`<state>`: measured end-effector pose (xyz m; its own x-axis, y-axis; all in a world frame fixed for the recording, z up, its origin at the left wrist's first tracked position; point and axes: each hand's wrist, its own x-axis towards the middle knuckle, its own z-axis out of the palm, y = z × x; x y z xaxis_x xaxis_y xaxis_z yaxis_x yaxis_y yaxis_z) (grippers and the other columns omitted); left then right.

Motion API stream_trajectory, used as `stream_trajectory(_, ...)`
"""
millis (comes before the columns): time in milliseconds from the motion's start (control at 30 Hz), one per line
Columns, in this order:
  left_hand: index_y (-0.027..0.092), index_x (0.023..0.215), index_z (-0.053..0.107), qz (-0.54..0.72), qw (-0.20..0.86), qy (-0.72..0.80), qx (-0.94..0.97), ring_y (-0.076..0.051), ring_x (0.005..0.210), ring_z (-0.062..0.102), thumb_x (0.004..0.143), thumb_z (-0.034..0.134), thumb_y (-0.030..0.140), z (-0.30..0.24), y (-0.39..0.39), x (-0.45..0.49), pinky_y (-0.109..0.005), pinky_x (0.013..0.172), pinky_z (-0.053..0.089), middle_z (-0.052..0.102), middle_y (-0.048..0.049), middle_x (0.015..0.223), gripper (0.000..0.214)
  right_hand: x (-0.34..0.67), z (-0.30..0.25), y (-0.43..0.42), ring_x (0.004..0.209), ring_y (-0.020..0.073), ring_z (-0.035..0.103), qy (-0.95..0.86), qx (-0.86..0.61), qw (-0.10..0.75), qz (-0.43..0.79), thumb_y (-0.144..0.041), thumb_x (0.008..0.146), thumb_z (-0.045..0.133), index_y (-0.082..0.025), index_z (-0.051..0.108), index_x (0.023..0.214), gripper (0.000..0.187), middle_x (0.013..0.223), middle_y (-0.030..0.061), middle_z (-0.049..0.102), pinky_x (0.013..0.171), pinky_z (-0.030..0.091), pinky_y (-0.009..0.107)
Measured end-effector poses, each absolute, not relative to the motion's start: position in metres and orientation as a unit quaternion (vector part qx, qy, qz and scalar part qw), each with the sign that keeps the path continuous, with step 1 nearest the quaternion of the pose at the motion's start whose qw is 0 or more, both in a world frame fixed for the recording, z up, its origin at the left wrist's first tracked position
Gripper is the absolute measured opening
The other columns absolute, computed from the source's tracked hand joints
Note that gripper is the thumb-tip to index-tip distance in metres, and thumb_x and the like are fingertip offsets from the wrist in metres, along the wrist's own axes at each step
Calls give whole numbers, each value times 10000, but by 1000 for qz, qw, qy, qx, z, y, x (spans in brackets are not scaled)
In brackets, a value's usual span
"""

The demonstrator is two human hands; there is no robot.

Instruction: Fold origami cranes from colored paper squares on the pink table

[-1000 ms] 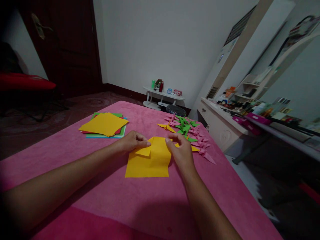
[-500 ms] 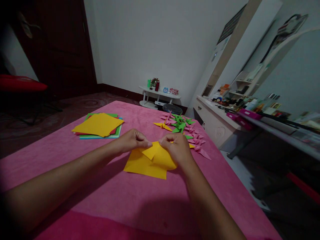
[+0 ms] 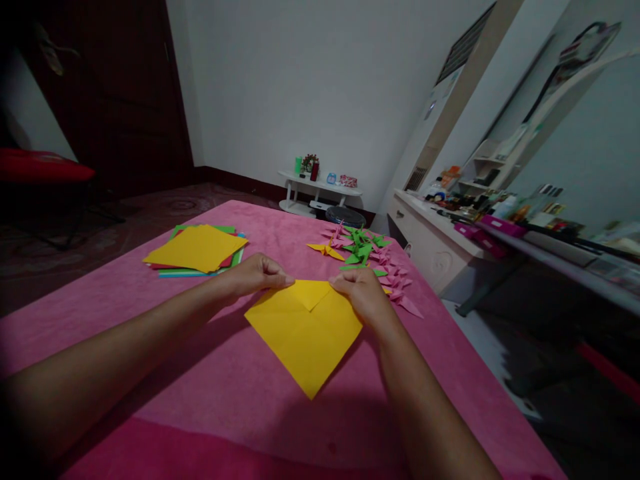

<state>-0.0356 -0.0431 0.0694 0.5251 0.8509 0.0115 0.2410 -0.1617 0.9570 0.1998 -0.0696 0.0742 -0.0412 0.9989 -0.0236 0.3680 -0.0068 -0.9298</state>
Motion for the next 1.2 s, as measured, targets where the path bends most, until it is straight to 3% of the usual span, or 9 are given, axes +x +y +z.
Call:
stream_trajectory(133, 146, 442, 413, 294, 529, 406, 685, -35, 392, 256, 615, 687, 511, 64, -42, -37, -203, 408, 177, 323, 67, 426, 488, 198, 77, -74, 351, 69, 358, -603, -581, 339, 428, -384, 650, 655, -171, 504, 515, 294, 425, -46, 468, 390, 202, 214)
stream_trajectory(200, 133, 489, 483, 302, 556, 403, 662, -43, 392, 331, 607, 700, 507, 62, -41, -37, -195, 410, 231, 406, 55, 443, 448, 196, 77, -76, 353, 76, 377, -594, -582, 336, 442, -399, 666, 642, -168, 528, 542, 285, 439, -35, 499, 392, 210, 216)
stream_trajectory(333, 120, 803, 638, 296, 653, 354, 601, -116, 567, 575, 529, 792, 358, 60, -40, -39, -238, 565, 439, 639, -16, 683, 394, 195, 76, -77, 351, 83, 403, -571, -578, 351, 464, -386, 668, 643, -168, 536, 559, 267, 443, -29, 523, 389, 222, 213)
stream_trajectory(500, 168, 1088, 614, 308, 631, 335, 628, -149, 740, 631, 497, 806, 209, 57, -38, -40, -257, 655, 478, 675, -32, 867, 623, 193, 75, -77, 365, 96, 441, -553, -572, 360, 488, -379, 648, 657, -162, 560, 582, 247, 459, -10, 559, 391, 263, 214)
stream_trajectory(733, 109, 855, 691, 342, 649, 361, 576, -129, 595, 615, 592, 767, 332, 55, -41, -35, -234, 569, 468, 689, -52, 734, 353, 187, 73, -78, 391, 122, 490, -534, -576, 375, 492, -397, 633, 652, -163, 573, 551, 260, 481, 25, 597, 402, 315, 229)
stream_trajectory(933, 102, 791, 693, 341, 638, 381, 576, -139, 545, 619, 610, 752, 405, 53, -41, -36, -230, 512, 459, 698, -63, 712, 358, 186, 73, -78, 414, 120, 503, -535, -577, 394, 476, -406, 644, 671, -148, 598, 554, 283, 515, 24, 612, 421, 331, 231)
stream_trajectory(1200, 109, 779, 699, 364, 617, 390, 579, -125, 535, 610, 623, 748, 363, 51, -40, -35, -209, 495, 448, 696, -53, 699, 302, 189, 72, -75, 501, 132, 562, -527, -567, 393, 496, -424, 679, 671, -134, 664, 659, 291, 624, 38, 668, 499, 380, 238)
